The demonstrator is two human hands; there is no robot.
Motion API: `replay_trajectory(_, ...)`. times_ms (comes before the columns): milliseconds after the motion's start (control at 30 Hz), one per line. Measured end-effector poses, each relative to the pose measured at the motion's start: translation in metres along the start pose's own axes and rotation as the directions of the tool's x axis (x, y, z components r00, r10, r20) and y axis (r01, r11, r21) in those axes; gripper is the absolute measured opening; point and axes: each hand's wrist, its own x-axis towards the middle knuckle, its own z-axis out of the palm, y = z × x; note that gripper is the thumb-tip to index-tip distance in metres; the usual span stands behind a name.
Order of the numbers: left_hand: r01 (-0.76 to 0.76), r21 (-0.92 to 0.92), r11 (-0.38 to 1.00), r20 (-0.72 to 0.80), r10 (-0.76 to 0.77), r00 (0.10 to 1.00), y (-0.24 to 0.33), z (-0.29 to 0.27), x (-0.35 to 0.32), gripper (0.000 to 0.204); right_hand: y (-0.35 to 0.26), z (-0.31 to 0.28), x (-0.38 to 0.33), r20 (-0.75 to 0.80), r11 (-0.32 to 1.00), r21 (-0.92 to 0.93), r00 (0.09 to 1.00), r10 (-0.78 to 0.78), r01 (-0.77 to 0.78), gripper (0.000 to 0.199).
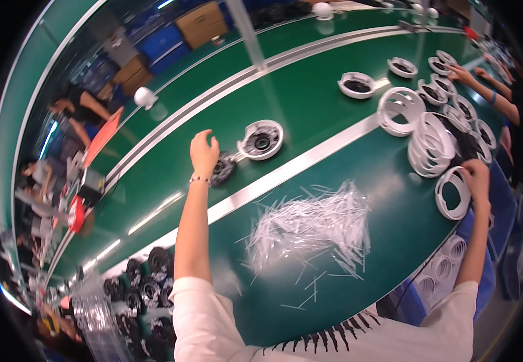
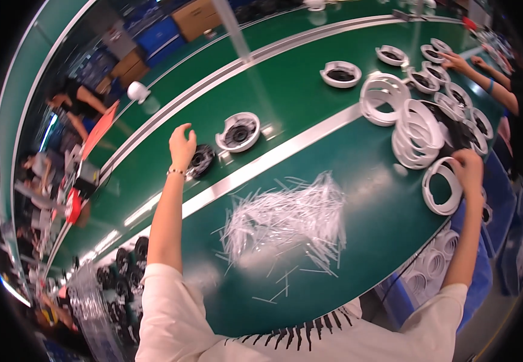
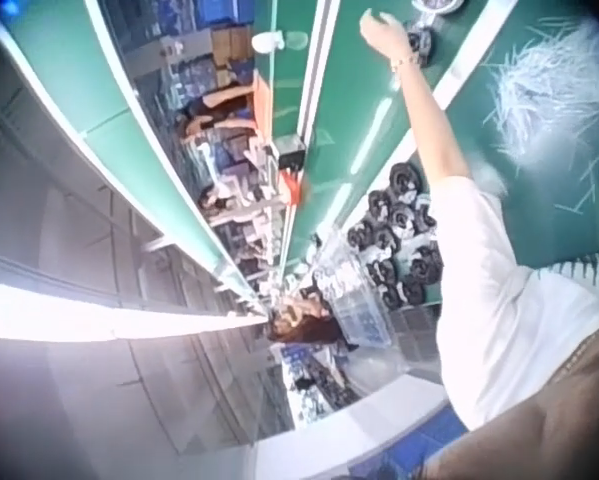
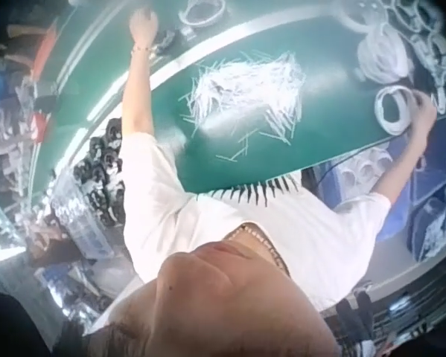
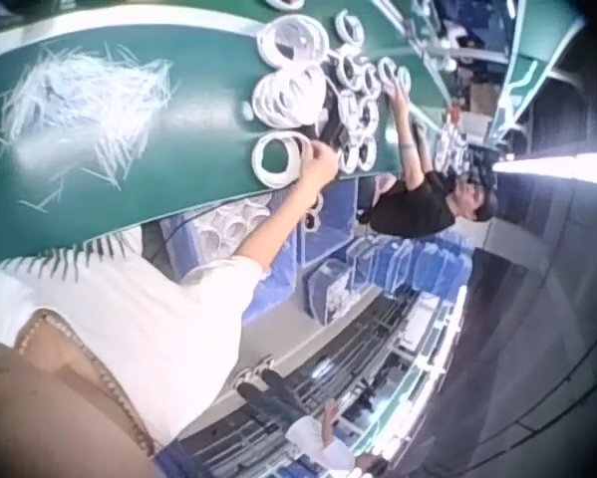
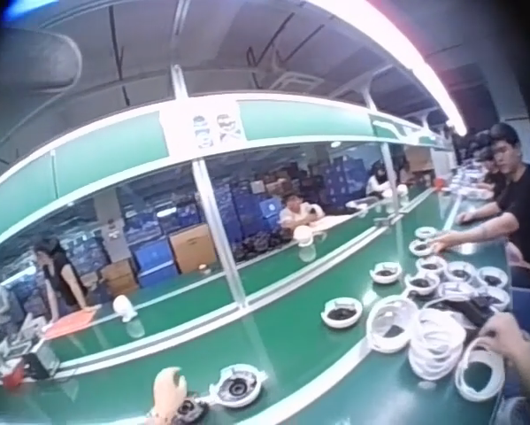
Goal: Assembling the internal modules and housings of dome-style security cameras on a production line.
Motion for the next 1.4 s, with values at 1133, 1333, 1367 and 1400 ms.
replay_trajectory(1133, 0.296, -0.943, 0.153, 0.193, -0.475, 0.859, 0.117, -0.158, -0.23, 0.036, -0.387, 0.009, -0.169, 0.538, 0.699, 0.604, 0.451, -0.712, 0.384, 0.101)
replay_trajectory(1333, 0.395, -0.883, 0.255, 0.23, -0.497, 0.837, 0.106, -0.166, -0.23, 0.042, -0.384, 0.022, -0.172, 0.513, 0.668, 0.684, 0.458, -0.726, 0.292, 0.114)
replay_trajectory(1367, 0.388, -0.878, 0.28, 0.223, -0.476, 0.85, 0.1, -0.168, -0.231, 0.043, -0.385, 0.019, -0.171, 0.535, 0.694, 0.658, 0.467, -0.704, 0.293, 0.118)
replay_trajectory(1400, 0.362, -0.889, 0.281, 0.202, -0.469, 0.86, 0.1, -0.166, -0.231, 0.043, -0.384, 0.022, -0.175, 0.55, 0.729, 0.617, 0.501, -0.669, 0.296, 0.119)
